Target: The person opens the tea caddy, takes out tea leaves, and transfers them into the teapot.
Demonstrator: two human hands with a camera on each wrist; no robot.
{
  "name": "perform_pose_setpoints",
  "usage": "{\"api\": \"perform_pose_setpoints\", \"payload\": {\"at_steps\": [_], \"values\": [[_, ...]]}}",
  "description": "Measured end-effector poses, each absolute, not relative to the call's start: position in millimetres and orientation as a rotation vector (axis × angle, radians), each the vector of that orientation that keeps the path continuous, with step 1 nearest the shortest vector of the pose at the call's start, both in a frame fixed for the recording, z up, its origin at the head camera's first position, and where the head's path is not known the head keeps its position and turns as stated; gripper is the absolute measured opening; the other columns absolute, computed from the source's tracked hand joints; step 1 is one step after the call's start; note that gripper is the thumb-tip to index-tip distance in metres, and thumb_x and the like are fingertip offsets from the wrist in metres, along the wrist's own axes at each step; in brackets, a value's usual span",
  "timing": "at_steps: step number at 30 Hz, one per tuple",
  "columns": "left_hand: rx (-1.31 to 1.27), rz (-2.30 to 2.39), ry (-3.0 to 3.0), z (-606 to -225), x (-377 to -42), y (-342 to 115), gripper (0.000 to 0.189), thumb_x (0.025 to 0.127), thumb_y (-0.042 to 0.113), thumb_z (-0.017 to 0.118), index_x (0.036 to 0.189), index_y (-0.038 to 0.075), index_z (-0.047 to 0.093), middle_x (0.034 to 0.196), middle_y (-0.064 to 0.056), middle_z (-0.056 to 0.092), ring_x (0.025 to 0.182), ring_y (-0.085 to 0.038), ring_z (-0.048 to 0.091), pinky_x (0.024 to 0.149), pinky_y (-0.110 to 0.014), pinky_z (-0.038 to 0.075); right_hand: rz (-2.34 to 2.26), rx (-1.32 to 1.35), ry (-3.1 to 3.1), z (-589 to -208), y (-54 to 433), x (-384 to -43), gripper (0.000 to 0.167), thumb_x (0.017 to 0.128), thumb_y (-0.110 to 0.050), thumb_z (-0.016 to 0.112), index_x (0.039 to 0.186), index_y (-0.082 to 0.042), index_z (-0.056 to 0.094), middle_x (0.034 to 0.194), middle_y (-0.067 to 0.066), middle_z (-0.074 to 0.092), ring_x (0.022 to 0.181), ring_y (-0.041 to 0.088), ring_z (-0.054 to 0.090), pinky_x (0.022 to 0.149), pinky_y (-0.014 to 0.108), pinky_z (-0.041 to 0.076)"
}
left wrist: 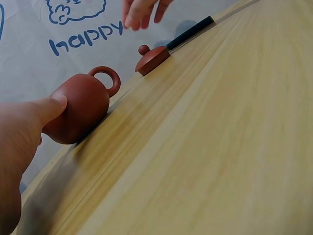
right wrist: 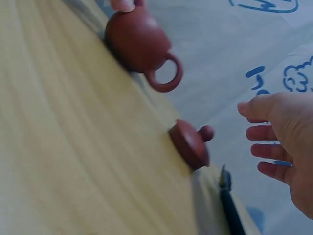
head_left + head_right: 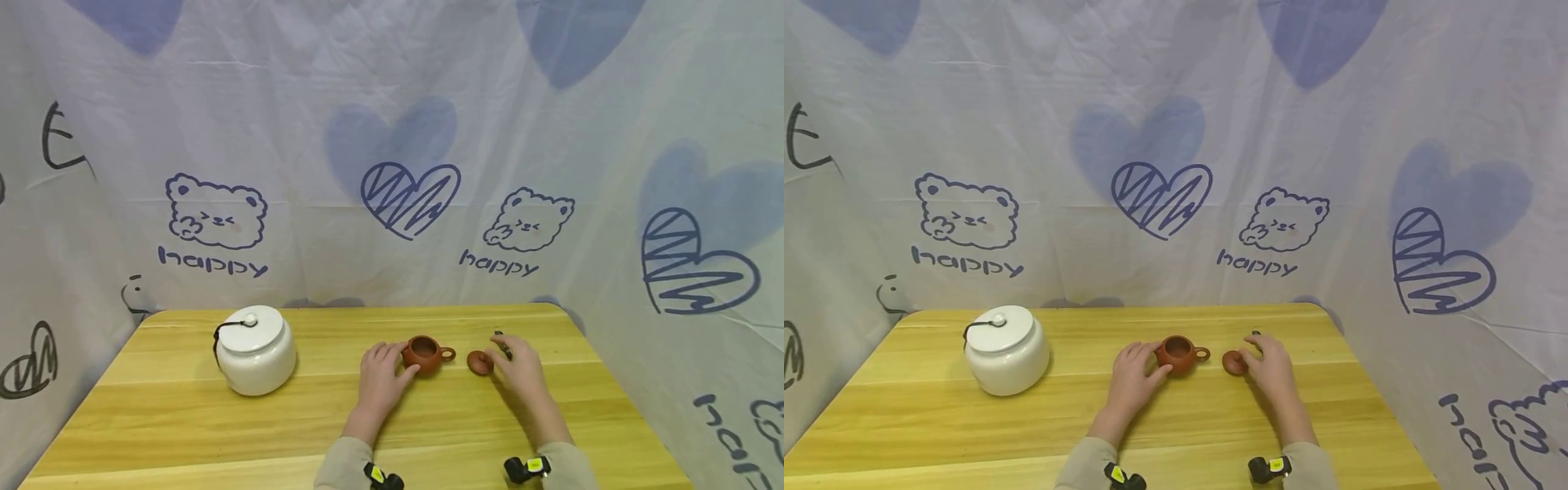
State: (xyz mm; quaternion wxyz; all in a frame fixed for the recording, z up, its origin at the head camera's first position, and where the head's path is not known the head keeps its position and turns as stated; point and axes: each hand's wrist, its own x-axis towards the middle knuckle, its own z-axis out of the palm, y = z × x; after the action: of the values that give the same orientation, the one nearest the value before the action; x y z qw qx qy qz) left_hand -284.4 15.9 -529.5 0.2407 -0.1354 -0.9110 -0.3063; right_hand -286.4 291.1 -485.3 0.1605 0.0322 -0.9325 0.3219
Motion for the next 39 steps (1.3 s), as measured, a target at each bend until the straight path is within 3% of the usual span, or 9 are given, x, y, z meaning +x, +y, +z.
{"api": "perform_pose_setpoints", "payload": {"at_steps": [8,19,39], "values": [[-0.371,-0.838,-2.484,-529.3,-283.5,15.6,0.048,0.084,0.044,0.073,0.123,0.018,0.066,0.12,-0.005,0.07,0.119,-0.032,0.058,0.107,-0.05,0.043,0.817,0.144,-2.519,-468.7,297.1,-282.0,0.029,0.089,-0.018,0.072,0.112,-0.001,0.069,0.113,0.019,0.069,0.108,0.038,0.063,0.094,0.054,0.051],[-0.364,-0.822,-2.482,-522.2,-281.6,15.4,0.049,0.084,0.044,0.073,0.124,0.016,0.066,0.121,-0.006,0.068,0.121,-0.033,0.056,0.107,-0.05,0.041,0.766,0.263,-2.322,-442.3,289.7,-270.6,0.025,0.083,-0.009,0.076,0.106,0.0,0.071,0.107,0.021,0.07,0.104,0.039,0.063,0.091,0.054,0.05],[-0.463,-0.746,-2.176,-431.7,-262.5,-33.1,0.043,0.081,0.033,0.079,0.115,0.01,0.069,0.117,-0.011,0.07,0.118,-0.037,0.058,0.106,-0.056,0.042,0.681,0.538,-2.192,-422.6,245.9,-258.9,0.027,0.077,-0.008,0.08,0.103,-0.003,0.072,0.103,0.014,0.071,0.102,0.034,0.062,0.094,0.047,0.051]]}}
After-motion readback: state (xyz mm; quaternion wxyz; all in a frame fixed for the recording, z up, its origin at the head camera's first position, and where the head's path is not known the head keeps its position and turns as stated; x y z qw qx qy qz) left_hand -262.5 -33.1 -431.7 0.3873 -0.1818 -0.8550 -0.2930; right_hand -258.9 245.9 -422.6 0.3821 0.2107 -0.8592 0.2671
